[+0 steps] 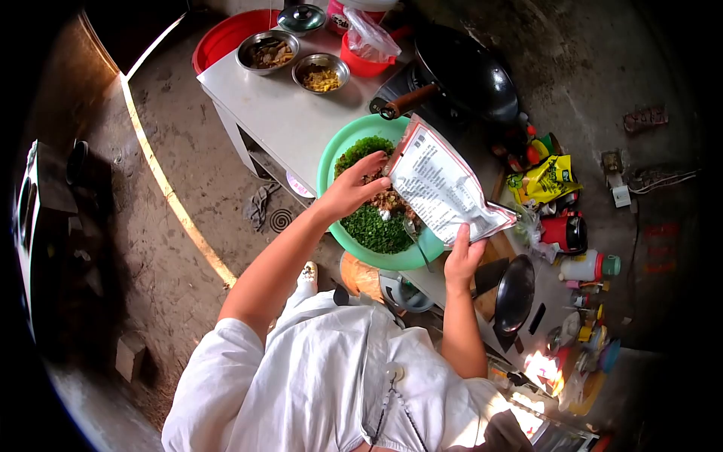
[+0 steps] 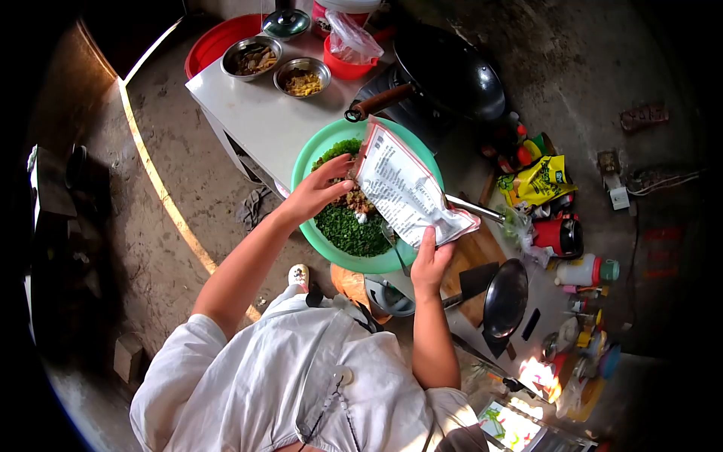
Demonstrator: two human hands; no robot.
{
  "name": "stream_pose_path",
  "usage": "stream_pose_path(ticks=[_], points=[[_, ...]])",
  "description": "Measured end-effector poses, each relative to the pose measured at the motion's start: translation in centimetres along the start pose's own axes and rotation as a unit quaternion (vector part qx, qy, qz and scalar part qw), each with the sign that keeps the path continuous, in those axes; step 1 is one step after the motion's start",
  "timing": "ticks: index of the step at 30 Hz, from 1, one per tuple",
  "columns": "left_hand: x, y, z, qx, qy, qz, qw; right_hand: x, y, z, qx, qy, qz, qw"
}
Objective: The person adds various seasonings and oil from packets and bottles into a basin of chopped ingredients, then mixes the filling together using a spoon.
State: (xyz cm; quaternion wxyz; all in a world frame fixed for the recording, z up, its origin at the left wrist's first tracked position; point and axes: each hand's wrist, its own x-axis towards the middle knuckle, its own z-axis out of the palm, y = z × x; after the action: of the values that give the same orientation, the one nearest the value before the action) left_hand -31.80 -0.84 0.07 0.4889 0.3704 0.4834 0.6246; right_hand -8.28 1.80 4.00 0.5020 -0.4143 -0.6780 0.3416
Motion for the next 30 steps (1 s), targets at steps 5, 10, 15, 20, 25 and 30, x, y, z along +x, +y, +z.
stream_pose_path(ticks=[5,10,15,20,25,30], points=[[4.0,2.3,0.1,0.013,-0.150,-0.063,0.987,1.2,-1.3,-1.7,0.012,-0.011,0.017,1.000],[4.3,2.5,2.4,0.174,-0.118,0.220,0.953,1.2,-0.6,-2.5,0.029,-0.004,0.019,0.999],[4.4,0.5,2.7,0.141,-0.090,0.138,0.976,1.7,-0.4,-2.1,-0.056,-0.017,-0.012,0.998],[4.7,0.1,2.3,0.173,-0.023,0.114,0.978,2.1,-1.6,-2.3,-0.068,-0.015,-0.021,0.997],[4.6,-0.4,3.0,0.160,0.016,0.162,0.974,2.1,-1.6,-2.3,-0.078,-0.016,-0.038,0.996],[5.0,-0.6,2.8,0.185,0.028,0.149,0.971,2.8,-1.6,-2.2,-0.083,-0.041,-0.015,0.996]])
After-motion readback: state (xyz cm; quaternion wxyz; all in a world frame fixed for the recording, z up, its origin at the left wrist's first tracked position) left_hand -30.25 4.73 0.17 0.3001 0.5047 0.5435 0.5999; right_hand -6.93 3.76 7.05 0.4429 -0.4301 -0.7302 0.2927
